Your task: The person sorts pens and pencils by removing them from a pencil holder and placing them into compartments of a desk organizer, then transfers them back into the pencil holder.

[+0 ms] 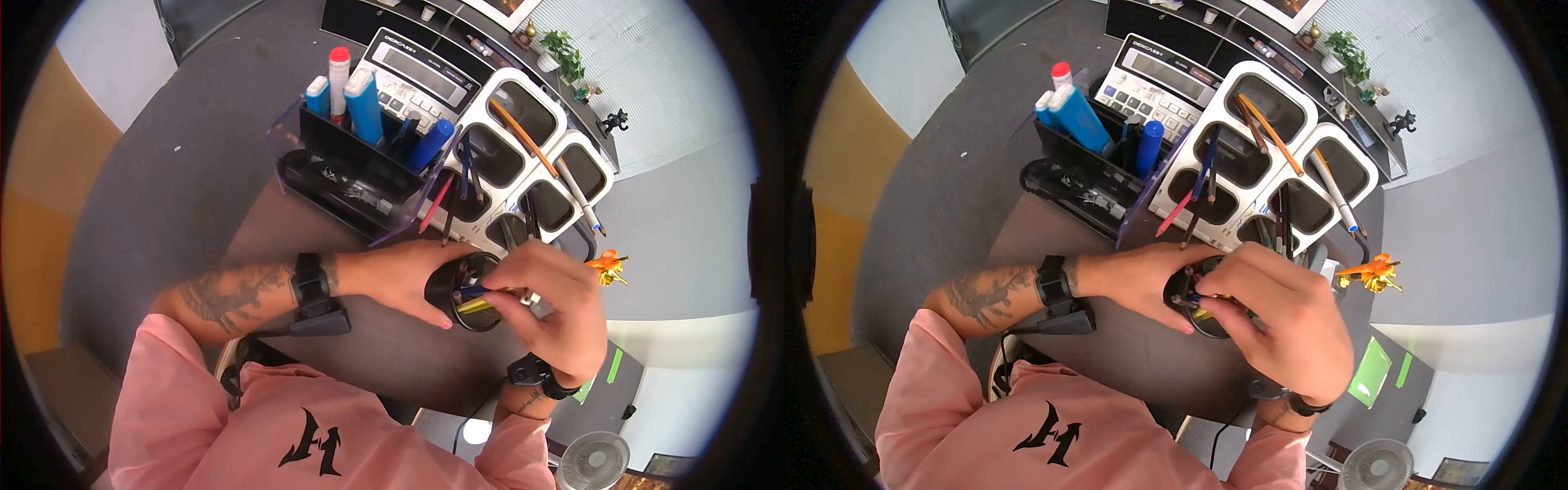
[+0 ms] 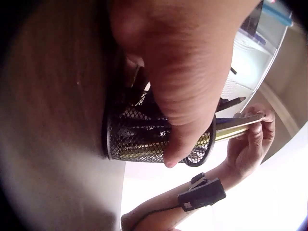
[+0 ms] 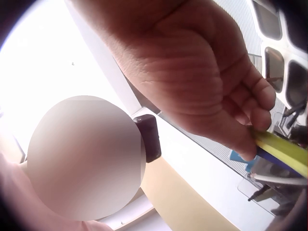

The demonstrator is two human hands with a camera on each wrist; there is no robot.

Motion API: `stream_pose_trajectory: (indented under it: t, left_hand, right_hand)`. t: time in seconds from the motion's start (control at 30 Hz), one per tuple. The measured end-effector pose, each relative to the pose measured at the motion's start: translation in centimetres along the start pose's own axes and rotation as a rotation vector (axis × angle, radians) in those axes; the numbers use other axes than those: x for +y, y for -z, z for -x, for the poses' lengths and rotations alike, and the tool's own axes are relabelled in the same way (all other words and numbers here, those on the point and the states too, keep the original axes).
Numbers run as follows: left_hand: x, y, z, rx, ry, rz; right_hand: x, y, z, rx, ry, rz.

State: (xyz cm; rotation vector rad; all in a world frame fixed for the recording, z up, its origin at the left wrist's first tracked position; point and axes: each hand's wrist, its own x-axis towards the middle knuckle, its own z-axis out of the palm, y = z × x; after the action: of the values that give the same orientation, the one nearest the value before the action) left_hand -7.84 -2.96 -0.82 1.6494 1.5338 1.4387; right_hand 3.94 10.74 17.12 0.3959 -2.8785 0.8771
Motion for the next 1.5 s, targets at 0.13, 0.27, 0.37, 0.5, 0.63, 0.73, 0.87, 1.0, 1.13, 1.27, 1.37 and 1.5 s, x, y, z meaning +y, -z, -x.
stream_pose_trajectory:
  t: [0.13, 0.27, 0.37, 0.5, 0.63, 0.73, 0.87, 1.0, 1.13, 1.27, 1.37, 1.5]
  left_hand:
    - [0.1, 0.1, -0.1, -0.003, 0.035, -0.033]
    - [0.4, 0.3, -0.3, -0.044, 0.062, 0.017]
    - [0.4, 0.2, -0.4, -0.033, 0.022, -0.003]
    - [0.3, -0.1, -0.5, -0.043, 0.02, 0.008]
    - [0.0, -0.1, -0.5, -0.011, -0.104, -0.062]
    - [0.9, 0.5, -0.6, -0.028, -0.065, -0.059]
    - [1.0, 0.5, -0.4, -0.083, 0.095, 0.041]
    - [0.9, 0.5, -0.4, -0.059, 0.06, 0.008]
    - [0.4, 0.3, -0.4, -0.055, 0.023, 0.006]
    - [0.6, 0.3, -0.3, -0.062, 0.067, -0.008]
    - [0.8, 0.4, -0.4, -0.069, 0.084, 0.046]
    - [0.9, 0.5, -0.5, -0.076, 0.092, 0.054]
  right_hand:
    - [0.1, 1.3, 0.5, 0.128, 0.026, -0.032]
    - [1.2, 1.0, 0.7, 0.078, 0.025, -0.039]
    - [1.3, 0.0, 0.6, -0.015, -0.027, -0.044]
    - [1.5, -0.7, 0.4, -0.076, -0.014, -0.057]
    - [2.3, -1.2, 0.1, -0.253, -0.005, -0.112]
    - [2.3, -0.5, 0.3, -0.176, 0.042, -0.141]
    - [2.0, 2.0, 1.4, -0.026, 0.018, -0.157]
    - [2.1, 3.6, 1.8, 0.035, 0.073, -0.183]
    - [3.4, 5.7, 3.8, 0.249, 0.214, -0.295]
    - [4.8, 7.3, 6.3, 0.729, 0.225, -0.164]
    - [6.1, 7.2, 5.9, 0.925, 0.144, 0.038]
    - [6.7, 6.1, 4.1, 0.884, -0.043, 0.134]
